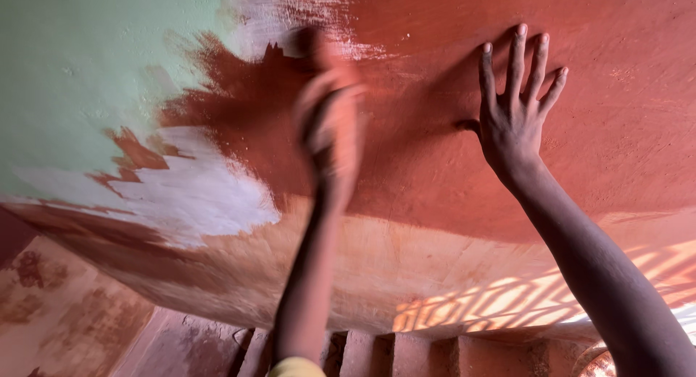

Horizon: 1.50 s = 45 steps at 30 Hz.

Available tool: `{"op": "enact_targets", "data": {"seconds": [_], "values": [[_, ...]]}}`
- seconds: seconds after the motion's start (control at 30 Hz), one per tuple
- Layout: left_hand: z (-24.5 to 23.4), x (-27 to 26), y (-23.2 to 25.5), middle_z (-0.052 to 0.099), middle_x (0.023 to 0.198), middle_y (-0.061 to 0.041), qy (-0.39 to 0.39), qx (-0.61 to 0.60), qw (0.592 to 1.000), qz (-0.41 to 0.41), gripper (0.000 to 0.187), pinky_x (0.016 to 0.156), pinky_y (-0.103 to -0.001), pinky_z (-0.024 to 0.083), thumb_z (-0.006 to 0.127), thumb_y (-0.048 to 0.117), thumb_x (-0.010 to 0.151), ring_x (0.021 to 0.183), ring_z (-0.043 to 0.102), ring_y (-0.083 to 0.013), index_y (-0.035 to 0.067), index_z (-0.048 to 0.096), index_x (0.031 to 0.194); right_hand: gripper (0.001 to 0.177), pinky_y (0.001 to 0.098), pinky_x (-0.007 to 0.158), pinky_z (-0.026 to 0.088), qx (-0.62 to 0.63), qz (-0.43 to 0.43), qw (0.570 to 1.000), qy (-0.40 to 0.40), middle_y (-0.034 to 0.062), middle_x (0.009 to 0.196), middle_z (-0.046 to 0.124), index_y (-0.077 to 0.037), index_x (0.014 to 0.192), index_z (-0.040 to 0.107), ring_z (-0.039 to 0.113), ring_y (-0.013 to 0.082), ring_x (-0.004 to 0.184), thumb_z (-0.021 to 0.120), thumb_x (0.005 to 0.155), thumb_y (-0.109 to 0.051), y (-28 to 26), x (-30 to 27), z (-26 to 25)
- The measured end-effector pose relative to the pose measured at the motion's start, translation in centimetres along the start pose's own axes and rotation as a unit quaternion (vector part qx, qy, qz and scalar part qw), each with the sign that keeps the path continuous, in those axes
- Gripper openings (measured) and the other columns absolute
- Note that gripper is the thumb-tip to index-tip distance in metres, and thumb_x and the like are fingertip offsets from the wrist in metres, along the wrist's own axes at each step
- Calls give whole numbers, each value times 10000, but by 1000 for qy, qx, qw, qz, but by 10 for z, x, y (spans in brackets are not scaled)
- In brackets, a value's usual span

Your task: The person paints a wall with reddish-brown paint using a brush. They repeatedly dip the brush into a bucket and apply paint in broad strokes, covering patches of lighter-colored wall.

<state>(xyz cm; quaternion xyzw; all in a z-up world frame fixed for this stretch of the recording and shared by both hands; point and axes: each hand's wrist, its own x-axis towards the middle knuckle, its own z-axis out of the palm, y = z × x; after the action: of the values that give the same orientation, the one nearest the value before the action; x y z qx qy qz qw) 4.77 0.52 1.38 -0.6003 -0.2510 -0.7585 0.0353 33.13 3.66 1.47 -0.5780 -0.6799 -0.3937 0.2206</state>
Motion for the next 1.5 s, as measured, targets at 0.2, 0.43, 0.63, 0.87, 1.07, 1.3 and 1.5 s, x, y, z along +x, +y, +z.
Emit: {"op": "enact_targets", "data": {"seconds": [0.2, 0.43, 0.63, 0.87, 1.07, 1.3, 1.5], "values": [[69, 18, 7, 572, 1438, -67, -37, -124, 990, 48, 263, 1053, -338, 636, 796, 49, 955, 1261, 665, -209, 128, 698, 1186, 1307, 820, 1189, 115, -69, 7, 998, -8, 278, 1749, 8, -151, 1726, 177, 10, 519, 1573, 905, 741, -608, 1, 7, 7], [-31, 2, -32, 590, 1439, -108, -124, 8, 992, 21, 327, 1093, -388, 595, 744, 11, 977, 1297, 642, -246, 64, 646, 1284, 1326, 821, 1190, 157, -59, 0, 998, -15, 271, 1752, 9, -156, 1725, 210, 15, 507, 1597, 895, 711, -665, 4, 2, 5], [-63, -12, -39, 591, 1392, -119, -3, 132, 988, 78, 328, 1057, -377, 615, 695, 19, 1024, 1261, 634, -246, 27, 600, 1338, 1286, 813, 1189, 194, -4, 1, 1000, 16, 282, 1746, 33, -110, 1675, 270, 62, 496, 1587, 913, 703, -655, 13, 27, -11], [58, 15, 10, 654, 1274, -126, -51, -2, 998, 47, 337, 841, -296, 631, 797, 61, 880, 1019, 702, -215, 69, 641, 1179, 1402, 863, 1106, 196, -69, 32, 997, 27, 287, 1711, 24, -158, 1704, 258, 79, 542, 1571, 930, 596, -692, 18, 71, -32], [29, 19, -8, 632, 1303, -105, -131, -54, 989, 50, 333, 955, -319, 610, 779, -1, 899, 1112, 690, -221, 69, 645, 1196, 1348, 844, 1145, 238, -40, 18, 999, 24, 274, 1731, 8, -183, 1714, 220, 80, 517, 1568, 934, 674, -658, 22, 64, -32], [-81, 19, -45, 601, 1338, -104, -11, 159, 986, 54, 344, 1064, -354, 577, 753, -87, 891, 1221, 661, -255, 74, 658, 1180, 1202, 800, 1117, 204, -142, 5, 988, 65, 324, 1700, 22, -115, 1721, 199, 46, 538, 1544, 888, 749, -277, 25, 60, -6], [-26, 21, -27, 640, 1330, -95, 2, 21, 996, 85, 320, 1044, -370, 570, 756, -87, 888, 1207, 666, -242, 100, 678, 1135, 1164, 791, 1107, 178, -180, -6, 981, 78, 345, 1666, 24, -72, 1714, 157, 12, 551, 1516, 841, 773, -112, 24, 58, -2]]}}
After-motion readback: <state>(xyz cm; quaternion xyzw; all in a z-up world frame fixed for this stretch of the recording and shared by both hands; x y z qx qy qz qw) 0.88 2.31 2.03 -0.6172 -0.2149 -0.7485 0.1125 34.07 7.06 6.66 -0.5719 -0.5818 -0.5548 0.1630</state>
